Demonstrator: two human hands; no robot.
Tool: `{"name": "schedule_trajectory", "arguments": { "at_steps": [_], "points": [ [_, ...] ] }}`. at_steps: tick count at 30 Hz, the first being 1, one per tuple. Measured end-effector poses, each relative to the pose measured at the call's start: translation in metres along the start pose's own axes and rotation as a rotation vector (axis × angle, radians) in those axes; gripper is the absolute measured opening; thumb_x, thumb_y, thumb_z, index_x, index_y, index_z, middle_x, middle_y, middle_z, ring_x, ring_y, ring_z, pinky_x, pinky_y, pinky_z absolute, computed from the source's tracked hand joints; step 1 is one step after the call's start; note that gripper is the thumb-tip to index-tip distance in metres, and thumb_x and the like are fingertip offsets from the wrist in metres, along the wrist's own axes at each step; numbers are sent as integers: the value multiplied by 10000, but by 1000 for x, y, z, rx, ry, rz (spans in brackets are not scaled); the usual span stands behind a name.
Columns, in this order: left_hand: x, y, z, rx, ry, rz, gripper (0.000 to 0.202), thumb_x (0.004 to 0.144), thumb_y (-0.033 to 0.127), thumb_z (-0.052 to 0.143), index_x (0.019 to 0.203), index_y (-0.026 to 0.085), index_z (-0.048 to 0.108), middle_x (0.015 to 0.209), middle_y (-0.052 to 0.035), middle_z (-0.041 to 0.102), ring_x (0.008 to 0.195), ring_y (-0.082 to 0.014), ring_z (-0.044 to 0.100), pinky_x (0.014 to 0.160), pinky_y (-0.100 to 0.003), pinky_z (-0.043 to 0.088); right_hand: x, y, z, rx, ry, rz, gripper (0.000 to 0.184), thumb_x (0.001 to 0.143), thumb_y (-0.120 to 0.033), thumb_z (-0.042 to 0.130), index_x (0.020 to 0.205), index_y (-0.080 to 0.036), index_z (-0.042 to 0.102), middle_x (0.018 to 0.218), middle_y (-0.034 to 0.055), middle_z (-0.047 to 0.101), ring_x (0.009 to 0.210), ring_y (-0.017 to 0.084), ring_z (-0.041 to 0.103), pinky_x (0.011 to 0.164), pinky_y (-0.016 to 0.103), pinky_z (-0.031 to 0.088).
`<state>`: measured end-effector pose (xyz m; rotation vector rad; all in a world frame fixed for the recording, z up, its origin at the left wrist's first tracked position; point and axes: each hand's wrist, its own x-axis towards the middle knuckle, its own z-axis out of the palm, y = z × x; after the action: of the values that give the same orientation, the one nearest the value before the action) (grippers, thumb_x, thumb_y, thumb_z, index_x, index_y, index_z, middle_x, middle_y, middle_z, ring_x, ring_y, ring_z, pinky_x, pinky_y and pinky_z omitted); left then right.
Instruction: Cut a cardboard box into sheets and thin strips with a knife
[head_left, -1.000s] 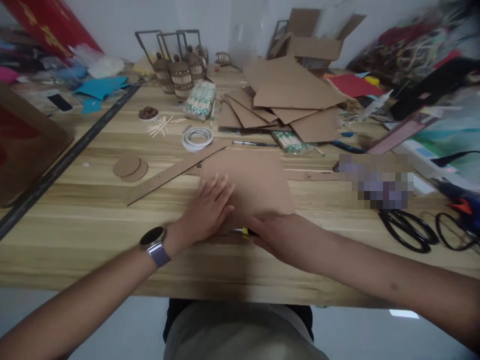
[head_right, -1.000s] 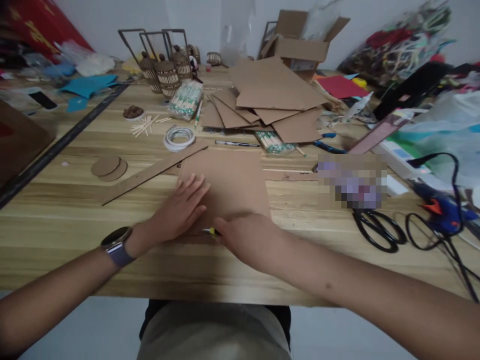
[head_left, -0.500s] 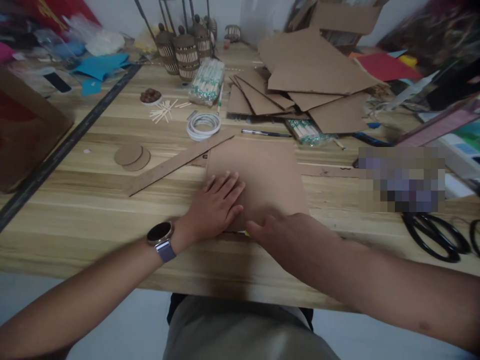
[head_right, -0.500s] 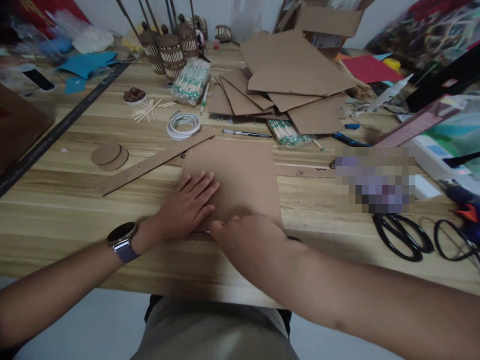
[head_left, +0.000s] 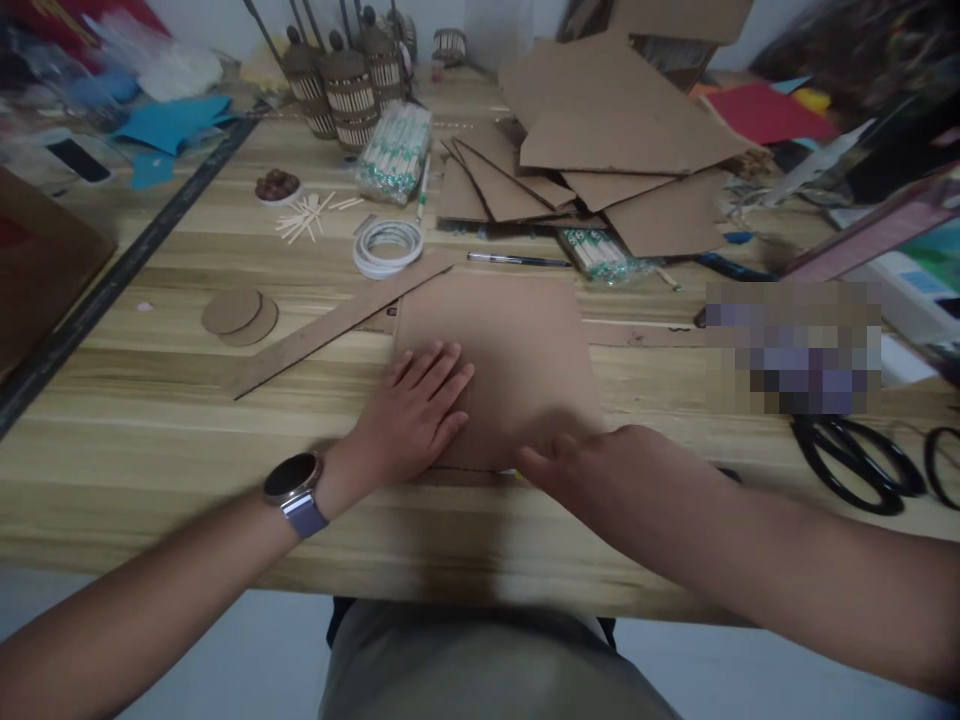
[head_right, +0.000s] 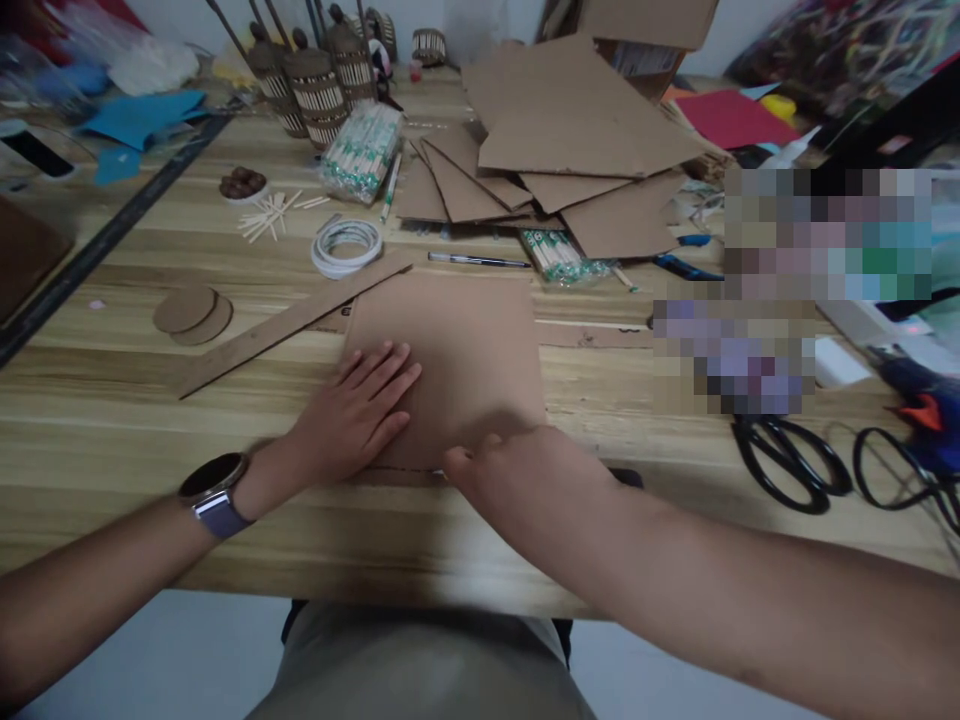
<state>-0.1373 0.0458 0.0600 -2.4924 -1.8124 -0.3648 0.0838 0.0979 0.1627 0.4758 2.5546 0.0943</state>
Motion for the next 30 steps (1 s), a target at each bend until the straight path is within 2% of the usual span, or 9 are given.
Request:
{"name": "schedule_trajectory", "arguments": {
  "at_steps": [5, 10, 14, 19, 22, 25, 27, 30],
  "points": [
    [0, 0, -1, -11, -10, -11, 519, 1036, 367, 352, 1476, 111, 455, 1572, -182, 395, 1475, -333, 316, 1182, -549, 254, -9, 9, 15, 3, 62, 8, 328, 784, -14, 605, 1003, -247, 679, 666, 23, 697, 491, 172, 652, 408, 284, 132],
    [0, 0, -2, 4, -30, -4, 523, 1040, 365, 340, 1485, 110, 439, 1583, -180, 378, 1484, -332, 298, 1184, -548, 249, -22, 19, 31, -54, 104, 4, 460, 750, -20, 596, 1131, -271, 662, 668, 10, 682, 460, 175, 634, 419, 301, 110],
    [0, -1, -2, 40, -40, 15, 536, 1050, 379, 299, 1481, 94, 441, 1581, -189, 378, 1480, -349, 300, 1172, -546, 272, -37, 32, 46, -67, 210, -25, 526, 728, -1, 561, 1175, -268, 636, 618, -17, 645, 415, 150, 570, 429, 310, 122],
    [-1, -2, -2, 56, -47, 20, 540, 1052, 387, 294, 1494, 103, 422, 1585, -176, 376, 1487, -334, 287, 1180, -534, 260, -58, 47, 67, -103, 305, 12, 686, 677, 45, 525, 1287, -264, 581, 636, -22, 652, 417, 152, 558, 443, 309, 130],
    [-1, -3, -3, 55, -52, 21, 536, 1051, 381, 300, 1500, 111, 414, 1588, -171, 372, 1491, -323, 282, 1184, -524, 259, -74, 59, 80, -109, 263, 15, 584, 659, 57, 514, 1127, -268, 640, 611, -25, 618, 424, 158, 554, 450, 307, 147],
    [-1, -3, -3, 70, -47, 27, 543, 1055, 384, 273, 1497, 104, 419, 1587, -179, 371, 1488, -330, 286, 1180, -533, 270, -94, 79, 93, -124, 217, 69, 468, 701, 59, 470, 982, -271, 648, 643, -12, 618, 454, 171, 567, 460, 307, 195],
    [-1, -3, -2, 77, -45, 31, 553, 1056, 392, 253, 1489, 96, 430, 1582, -188, 377, 1482, -339, 298, 1174, -545, 281, -107, 93, 101, -96, 230, 111, 424, 789, 22, 436, 999, -281, 647, 664, -4, 624, 481, 178, 581, 460, 302, 214],
    [0, -3, -1, 68, -39, 19, 551, 1052, 402, 266, 1476, 103, 450, 1574, -188, 389, 1477, -340, 309, 1177, -550, 285, -111, 104, 108, -72, 283, 255, 299, 983, -215, 397, 1139, -263, 648, 811, 52, 665, 590, 198, 617, 477, 293, 280]
  ]
}}
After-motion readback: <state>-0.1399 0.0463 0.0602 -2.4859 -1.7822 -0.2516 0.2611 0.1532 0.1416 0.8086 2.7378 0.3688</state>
